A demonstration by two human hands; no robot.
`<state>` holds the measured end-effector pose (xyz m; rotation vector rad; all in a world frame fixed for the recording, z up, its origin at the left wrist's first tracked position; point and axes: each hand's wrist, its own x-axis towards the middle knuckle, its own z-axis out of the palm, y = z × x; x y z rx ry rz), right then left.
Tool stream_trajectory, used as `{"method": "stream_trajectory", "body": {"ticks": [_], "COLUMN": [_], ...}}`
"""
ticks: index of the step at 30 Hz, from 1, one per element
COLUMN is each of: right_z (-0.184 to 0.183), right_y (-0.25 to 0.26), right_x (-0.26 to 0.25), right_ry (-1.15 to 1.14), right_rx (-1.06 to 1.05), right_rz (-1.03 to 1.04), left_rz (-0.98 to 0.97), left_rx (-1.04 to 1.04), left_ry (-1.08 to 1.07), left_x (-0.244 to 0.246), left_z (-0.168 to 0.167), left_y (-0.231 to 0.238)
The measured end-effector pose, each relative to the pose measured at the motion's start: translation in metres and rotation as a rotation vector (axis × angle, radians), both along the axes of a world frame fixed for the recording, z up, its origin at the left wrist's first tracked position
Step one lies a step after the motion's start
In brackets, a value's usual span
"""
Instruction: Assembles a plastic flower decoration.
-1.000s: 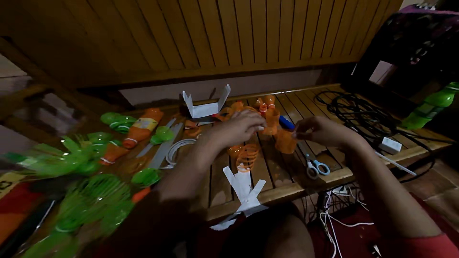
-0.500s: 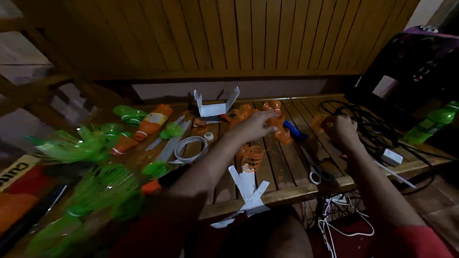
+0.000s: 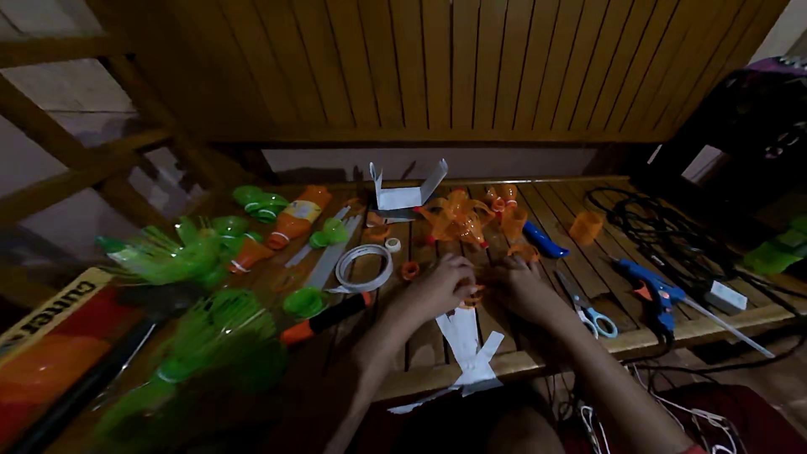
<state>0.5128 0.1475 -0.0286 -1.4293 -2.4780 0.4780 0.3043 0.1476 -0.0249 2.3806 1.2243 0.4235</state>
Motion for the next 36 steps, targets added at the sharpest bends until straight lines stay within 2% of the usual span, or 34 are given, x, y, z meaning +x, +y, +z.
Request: {"method": "stream_trajectory", "body": {"ticks": [7,11,14,16,19,21,26,28,29,31,33,36], "right_z": [0.029,0.033,0.031,0.03,0.038,0.055,0.106,0.111,0.108,0.093,0.073,0.043], "right_y": [0.002,-0.004,-0.011,-0.014,-0.015,-0.013,-0.011,-0.01,-0.009,-0.01,-0.018,-0.041], "right_x": [0.014,-0.001,-0.014,-0.023,-0.04,-0.051,-0.071,-0.074,-0.074,-0.074,-0.076,-0.088], "right_ry": [0.794,1.025,1.2,1.226,1.172,1.064,0.77,0.702,0.647,0.493,0.368,0.261], "right_rx": [-0.148,-0.267,-0.381,-0.396,-0.331,-0.264,-0.123,-0.097,-0.058,0.011,-0.046,-0.145], "right_rz": [0.35,0.419,0.506,0.533,0.45,0.429,0.514,0.514,0.489,0.353,0.245,0.319], "left_rz": [-0.141,-0.29,-0.368,-0.399,-0.332,-0.267,-0.342,-0.162,-0.032,0.177,0.255,0.291], "left_rx": [-0.186,-0.242,-0.261,-0.285,-0.237,-0.144,-0.07,-0.015,0.047,0.134,0.067,-0.105], "left_ry": [-0.659,-0.977,-1.101,-1.146,-1.188,-1.203,-1.371,-1.295,-1.161,-0.73,-0.343,-0.063], "left_x": [-0.035,-0.041,-0.049,-0.057,-0.071,-0.081,-0.1,-0.105,-0.106,-0.104,-0.098,-0.089], "left_z": [0.035,0.041,0.033,0.025,0.023,0.026,0.03,0.029,0.027,0.023,0.018,0.014], "left_y": [-0.003,-0.007,-0.01,-0.008,-0.01,-0.01,-0.004,-0.005,-0.004,-0.003,0.002,0.005]}}
